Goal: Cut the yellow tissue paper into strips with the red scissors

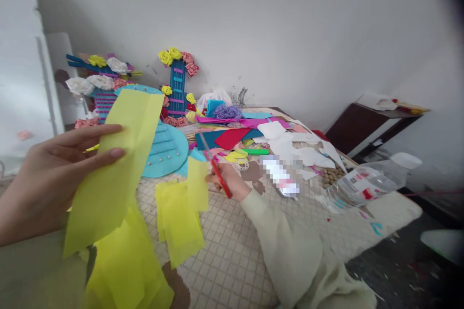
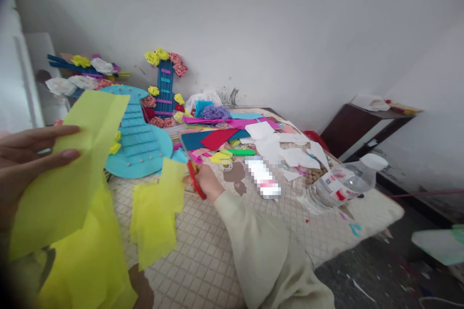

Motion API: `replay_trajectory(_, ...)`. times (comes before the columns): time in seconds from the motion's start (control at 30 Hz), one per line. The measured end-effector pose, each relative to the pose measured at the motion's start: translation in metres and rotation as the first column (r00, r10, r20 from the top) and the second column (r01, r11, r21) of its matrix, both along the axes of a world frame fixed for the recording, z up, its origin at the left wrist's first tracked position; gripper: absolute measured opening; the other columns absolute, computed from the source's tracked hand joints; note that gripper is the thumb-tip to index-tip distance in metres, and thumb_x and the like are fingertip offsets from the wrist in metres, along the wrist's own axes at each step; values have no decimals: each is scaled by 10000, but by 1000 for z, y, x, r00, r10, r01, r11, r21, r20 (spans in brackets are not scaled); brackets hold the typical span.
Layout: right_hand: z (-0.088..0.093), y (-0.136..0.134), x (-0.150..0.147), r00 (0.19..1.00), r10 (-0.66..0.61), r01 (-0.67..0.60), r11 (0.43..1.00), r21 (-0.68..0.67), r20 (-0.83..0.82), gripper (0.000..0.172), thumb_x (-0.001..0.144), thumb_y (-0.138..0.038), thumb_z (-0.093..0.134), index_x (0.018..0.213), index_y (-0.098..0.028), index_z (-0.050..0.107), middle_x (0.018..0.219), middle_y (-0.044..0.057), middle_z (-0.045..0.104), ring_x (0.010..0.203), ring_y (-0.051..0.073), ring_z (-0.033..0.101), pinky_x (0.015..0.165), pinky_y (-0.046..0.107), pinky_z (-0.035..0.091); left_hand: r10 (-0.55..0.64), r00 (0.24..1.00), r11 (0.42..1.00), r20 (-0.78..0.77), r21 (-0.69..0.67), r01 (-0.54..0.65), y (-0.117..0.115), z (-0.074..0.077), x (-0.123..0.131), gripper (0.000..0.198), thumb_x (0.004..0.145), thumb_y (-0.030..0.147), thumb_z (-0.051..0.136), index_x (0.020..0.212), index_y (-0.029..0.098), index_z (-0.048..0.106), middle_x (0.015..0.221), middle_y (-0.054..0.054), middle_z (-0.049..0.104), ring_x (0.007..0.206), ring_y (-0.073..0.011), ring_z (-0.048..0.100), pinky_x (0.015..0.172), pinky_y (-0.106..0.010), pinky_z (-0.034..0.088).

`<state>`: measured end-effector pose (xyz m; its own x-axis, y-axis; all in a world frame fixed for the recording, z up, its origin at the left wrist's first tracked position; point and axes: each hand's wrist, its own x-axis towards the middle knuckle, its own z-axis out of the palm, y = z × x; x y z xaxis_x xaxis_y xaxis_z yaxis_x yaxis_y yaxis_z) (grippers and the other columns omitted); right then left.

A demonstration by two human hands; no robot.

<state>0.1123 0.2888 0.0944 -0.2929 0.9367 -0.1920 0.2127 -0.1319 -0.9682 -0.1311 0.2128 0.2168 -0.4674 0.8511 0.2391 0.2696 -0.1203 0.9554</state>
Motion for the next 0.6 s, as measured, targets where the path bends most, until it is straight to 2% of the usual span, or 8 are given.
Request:
replay_trajectory(0.17,-17,-10,-30,996,65,-65,998,9,59,206,886,-250,578,733,-112,565,617,-51,532,474,55,486,443,176,424,-136,977,972,162,-168,163,-4,3,14,758,362,408,866,1058,175,677,511,-49,664,317,-248,563,244,-323,404)
replay_trajectory(0.27,-14,-10,-32,997,75,-74,997,37,-22,263,831,-306,640,670,-130,529,528,-69,495,400,54,453,376,169,366,-273,943,934,192,-182,308,-6,5,23,747,387,410,854,1065,164,660,577,-80,695,353,-255,590,267,-324,433)
replay_trajectory(0.37,0,-14,-26,980,38,-18,994,106,-193,359,724,-451,698,671,-181,469,504,-77,482,352,73,457,339,191,344,-389,905,890,173,-182,417,-5,5,27,693,439,390,840,1070,171,655,552,-35,675,331,-195,561,266,-275,425)
replay_trajectory(0.47,21,-25,-21,910,19,57,983,172,-414,409,741,-577,605,738,-208,428,644,-54,546,378,66,470,384,212,396,-474,868,842,152,-209,497,-2,2,30,633,480,333,835,1069,184,655,611,-30,692,390,-176,586,306,-250,452)
replay_trajectory(0.53,34,-35,-19,852,29,76,981,178,-523,402,754,-587,579,775,-219,416,645,-56,541,393,79,475,404,230,423,-548,823,785,147,-248,567,0,-2,32,608,516,310,823,1088,211,642,718,-44,720,474,-194,627,356,-267,490)
replay_trajectory(0.6,45,-43,-20,804,1,119,980,162,-595,372,740,-511,639,786,-227,403,591,-77,499,419,95,491,438,244,456,-626,765,708,148,-303,638,2,-8,35,596,558,302,807,1121,241,625,764,-49,726,508,-205,637,383,-284,505)
